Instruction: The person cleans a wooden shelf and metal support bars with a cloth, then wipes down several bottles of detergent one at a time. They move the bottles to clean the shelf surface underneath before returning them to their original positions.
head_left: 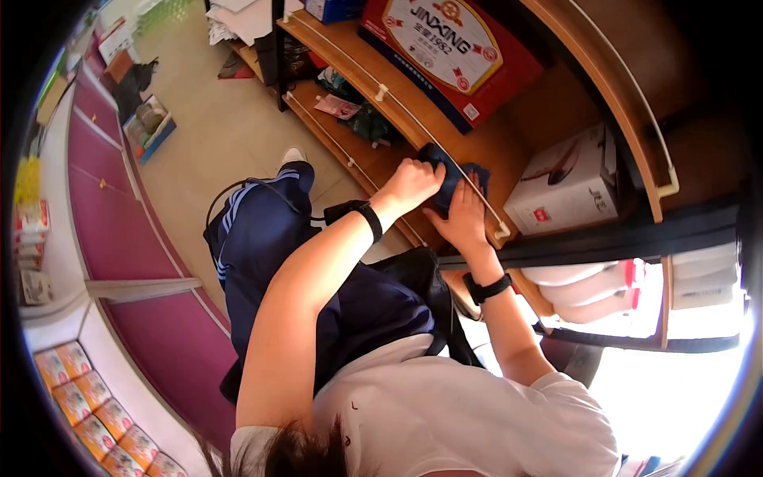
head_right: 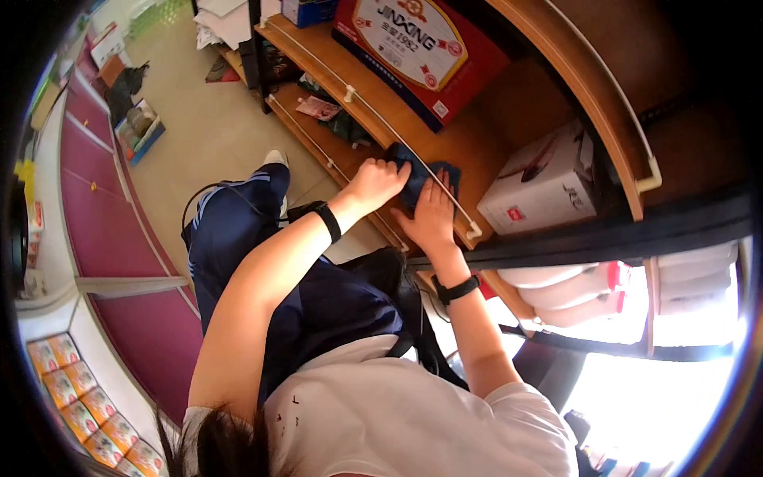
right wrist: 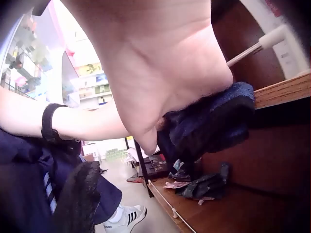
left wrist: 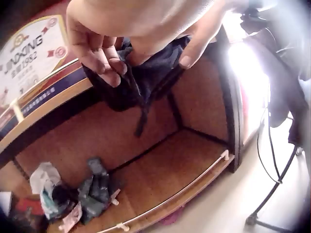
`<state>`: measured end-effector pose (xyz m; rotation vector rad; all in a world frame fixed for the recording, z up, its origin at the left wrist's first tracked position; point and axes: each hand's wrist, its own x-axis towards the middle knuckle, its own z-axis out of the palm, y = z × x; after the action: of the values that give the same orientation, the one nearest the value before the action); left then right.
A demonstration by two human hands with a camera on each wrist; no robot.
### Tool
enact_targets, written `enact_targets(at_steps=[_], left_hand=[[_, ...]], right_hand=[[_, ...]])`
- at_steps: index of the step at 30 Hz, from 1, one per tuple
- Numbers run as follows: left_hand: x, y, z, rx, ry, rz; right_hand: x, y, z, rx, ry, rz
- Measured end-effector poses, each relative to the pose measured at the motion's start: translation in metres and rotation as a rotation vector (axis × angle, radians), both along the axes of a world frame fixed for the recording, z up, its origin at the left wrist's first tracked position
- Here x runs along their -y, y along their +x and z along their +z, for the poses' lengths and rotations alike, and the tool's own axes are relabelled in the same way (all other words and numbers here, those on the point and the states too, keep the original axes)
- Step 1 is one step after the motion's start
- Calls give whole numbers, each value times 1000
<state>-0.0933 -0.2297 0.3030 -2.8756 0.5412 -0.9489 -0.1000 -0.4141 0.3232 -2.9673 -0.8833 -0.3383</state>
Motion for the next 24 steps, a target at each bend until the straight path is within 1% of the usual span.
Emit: enact_targets(at_steps=[3, 5, 7, 8, 9, 11, 12, 14, 15, 17, 18, 21, 22, 23, 24], left_hand=[[-29, 13, 5, 12, -165, 79], [-48, 22, 6, -15, -275, 211], [-70, 30, 4, 14, -344, 312], [-81, 34, 1, -6, -379, 372], [-93, 39, -1, -95, -475, 430], [-111, 38, 7, -182, -615, 523], [-116, 40, 7, -177, -621, 538], [-122, 45, 10, -104, -741, 557], [-125, 50, 8, -104, -743, 562], [-126, 57, 3, 4, -811, 456], [-126, 57, 2, -78, -828, 426], [-115, 50, -6, -11, -840, 384], [-112, 50, -9, -48, -868, 357], [-110, 51, -11, -47, -871, 363], [-109, 51, -9, -75, -939, 334]], right_hand=[[-36, 25, -5, 16, 28, 95], [-64, 46, -11, 22, 118, 177], [-97, 64, -10, 35, 141, 236], [-111, 74, -12, 17, 153, 251], [-128, 82, -10, -2, 168, 266], [-159, 105, -15, -3, 197, 295], [-174, 114, -13, -22, 194, 249], [-193, 123, -11, -65, 174, 140], [-195, 125, -16, -67, 171, 145], [-191, 127, -24, -1, 156, 146], [-189, 127, -22, -21, 174, 163], [-177, 119, -16, -33, 155, 233], [-177, 115, -16, -20, 212, 253], [-174, 109, -16, -22, 210, 259], [-172, 101, -10, -38, 205, 246]])
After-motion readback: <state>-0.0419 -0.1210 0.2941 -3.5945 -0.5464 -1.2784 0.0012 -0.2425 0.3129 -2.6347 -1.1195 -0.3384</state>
